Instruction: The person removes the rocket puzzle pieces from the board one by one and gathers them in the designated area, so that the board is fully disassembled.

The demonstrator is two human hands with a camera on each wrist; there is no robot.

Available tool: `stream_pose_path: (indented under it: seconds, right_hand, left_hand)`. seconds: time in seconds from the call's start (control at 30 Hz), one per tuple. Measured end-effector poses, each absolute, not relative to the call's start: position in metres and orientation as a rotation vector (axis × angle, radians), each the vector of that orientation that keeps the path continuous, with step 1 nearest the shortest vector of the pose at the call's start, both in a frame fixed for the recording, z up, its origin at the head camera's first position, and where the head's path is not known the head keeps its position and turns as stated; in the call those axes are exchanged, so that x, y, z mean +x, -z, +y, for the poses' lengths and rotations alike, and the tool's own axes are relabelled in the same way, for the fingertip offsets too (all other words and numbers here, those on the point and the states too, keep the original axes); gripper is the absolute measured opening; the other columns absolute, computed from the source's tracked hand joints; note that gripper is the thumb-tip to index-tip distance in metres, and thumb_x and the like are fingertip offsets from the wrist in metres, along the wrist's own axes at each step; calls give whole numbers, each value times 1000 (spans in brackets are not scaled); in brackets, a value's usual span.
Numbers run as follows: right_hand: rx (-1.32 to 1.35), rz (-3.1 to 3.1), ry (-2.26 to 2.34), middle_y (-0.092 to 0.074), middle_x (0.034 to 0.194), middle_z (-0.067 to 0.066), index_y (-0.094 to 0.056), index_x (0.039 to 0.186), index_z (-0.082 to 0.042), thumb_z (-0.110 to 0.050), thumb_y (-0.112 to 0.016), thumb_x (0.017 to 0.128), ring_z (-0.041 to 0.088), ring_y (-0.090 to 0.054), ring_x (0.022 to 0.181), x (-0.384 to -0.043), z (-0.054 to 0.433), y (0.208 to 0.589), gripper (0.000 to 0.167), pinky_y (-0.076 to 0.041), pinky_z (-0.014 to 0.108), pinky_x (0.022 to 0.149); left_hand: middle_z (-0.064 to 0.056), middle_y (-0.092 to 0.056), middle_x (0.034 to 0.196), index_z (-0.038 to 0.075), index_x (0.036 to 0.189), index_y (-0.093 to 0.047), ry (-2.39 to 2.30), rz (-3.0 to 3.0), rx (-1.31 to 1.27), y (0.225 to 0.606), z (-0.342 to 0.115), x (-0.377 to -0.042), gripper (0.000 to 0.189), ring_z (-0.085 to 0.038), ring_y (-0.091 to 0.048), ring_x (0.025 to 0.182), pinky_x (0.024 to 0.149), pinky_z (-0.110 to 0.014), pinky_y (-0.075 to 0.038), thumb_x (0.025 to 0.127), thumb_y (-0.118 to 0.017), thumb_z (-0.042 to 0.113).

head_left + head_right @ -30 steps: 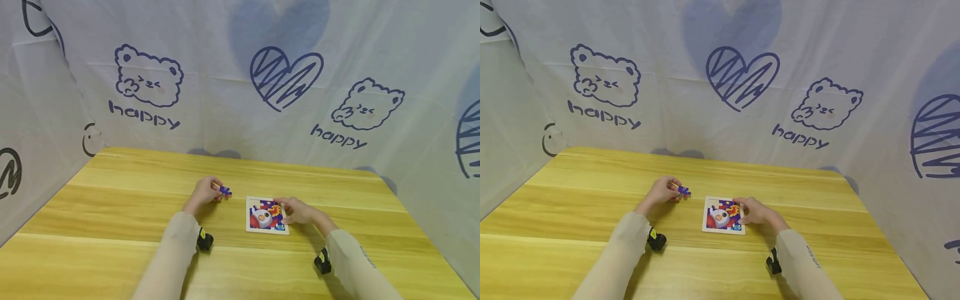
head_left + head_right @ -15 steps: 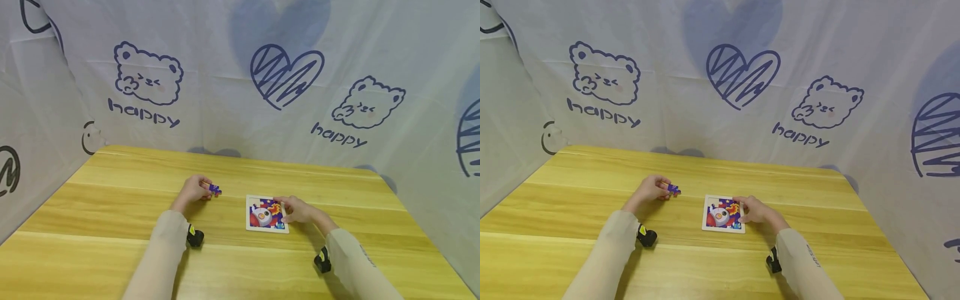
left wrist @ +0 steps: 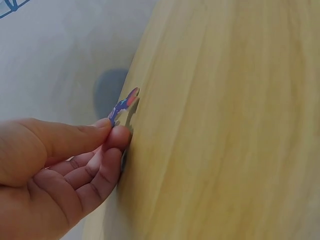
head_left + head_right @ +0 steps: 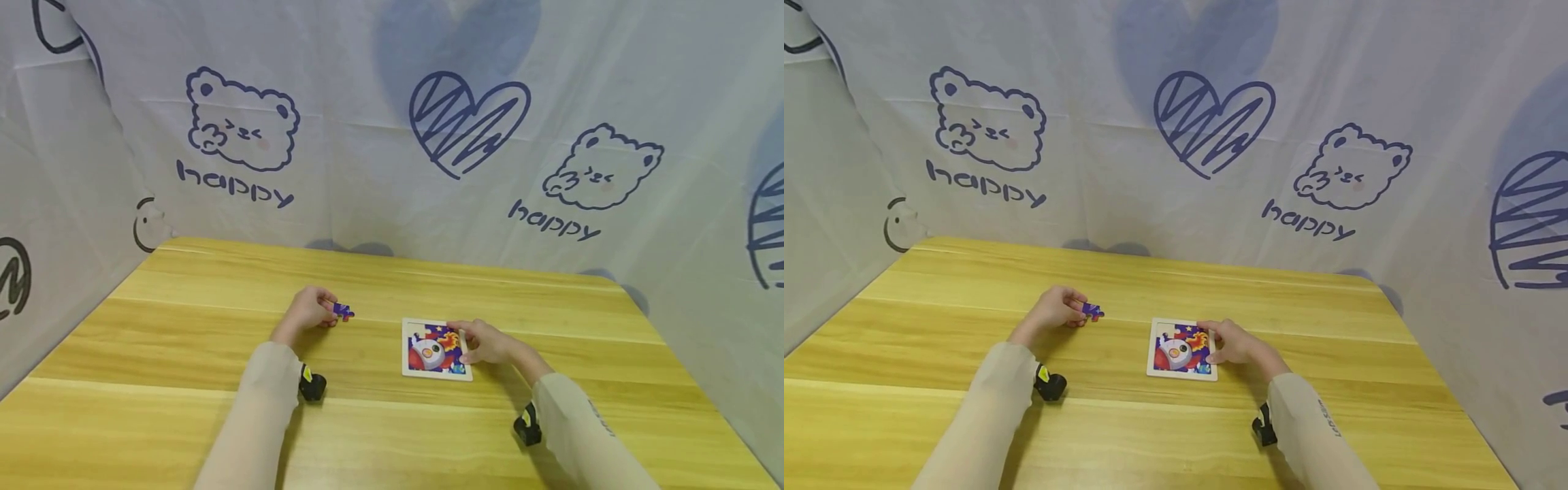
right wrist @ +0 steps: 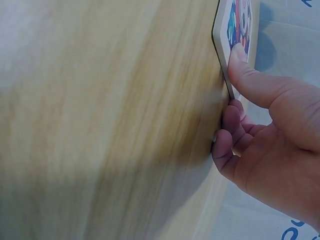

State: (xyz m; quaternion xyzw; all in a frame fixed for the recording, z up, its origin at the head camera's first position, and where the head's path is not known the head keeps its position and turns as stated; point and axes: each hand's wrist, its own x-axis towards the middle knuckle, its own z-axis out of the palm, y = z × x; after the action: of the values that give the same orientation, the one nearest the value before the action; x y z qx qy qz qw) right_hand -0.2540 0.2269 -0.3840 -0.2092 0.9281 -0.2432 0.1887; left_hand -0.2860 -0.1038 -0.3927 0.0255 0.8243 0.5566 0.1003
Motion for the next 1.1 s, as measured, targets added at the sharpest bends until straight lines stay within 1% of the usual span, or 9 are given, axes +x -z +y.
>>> stream_pose_path:
  seconds: [0.33, 0.53, 0.63, 0.77, 0.93, 1.1]
  right_hand:
    - [-615, 2604, 712, -43, 98, 13, -37, 133, 1, -1, -64, 80, 24, -40, 83, -255, 227, 385, 60, -37, 35, 73]
    - [-578, 2617, 680, -40, 98, 14, -36, 135, -1, -1, -62, 81, 25, -39, 85, -254, 227, 383, 60, -36, 38, 76]
    - [-560, 2619, 682, -40, 100, 15, -36, 135, -2, -1, -62, 81, 25, -39, 87, -253, 226, 383, 60, -36, 40, 78]
    - [-589, 2613, 693, -40, 97, 14, -36, 134, 0, -1, -62, 81, 25, -39, 84, -253, 226, 383, 60, -36, 37, 75]
    - [-627, 2602, 709, -41, 92, 13, -36, 133, 2, -1, -63, 81, 24, -39, 81, -254, 228, 383, 59, -35, 34, 71]
    - [-662, 2603, 710, -45, 97, 15, -36, 133, 3, 0, -63, 80, 24, -41, 83, -254, 229, 384, 58, -37, 36, 74]
  left_hand:
    - [-19, -54, 82, -16, 105, -51, -1575, 2494, 53, 392, -110, -284, 28, -15, -57, 59, 56, -26, -50, 78, -56, -15]
    - [-17, -55, 83, -15, 105, -52, -1550, 2510, 62, 392, -111, -285, 27, -14, -57, 59, 56, -25, -50, 79, -56, -13]
    - [-18, -56, 85, -15, 105, -52, -1549, 2512, 65, 392, -112, -285, 27, -14, -57, 58, 55, -25, -50, 79, -56, -13]
    - [-19, -57, 86, -15, 106, -52, -1536, 2534, 64, 391, -112, -285, 27, -13, -57, 58, 55, -25, -50, 79, -56, -12]
    - [-16, -60, 80, -13, 103, -54, -1491, 2616, 74, 390, -113, -283, 23, -16, -57, 58, 54, -26, -48, 80, -55, -8]
    - [-14, -60, 74, -10, 101, -57, -1440, 2702, 86, 389, -112, -283, 20, -18, -57, 58, 52, -26, -45, 83, -55, 0]
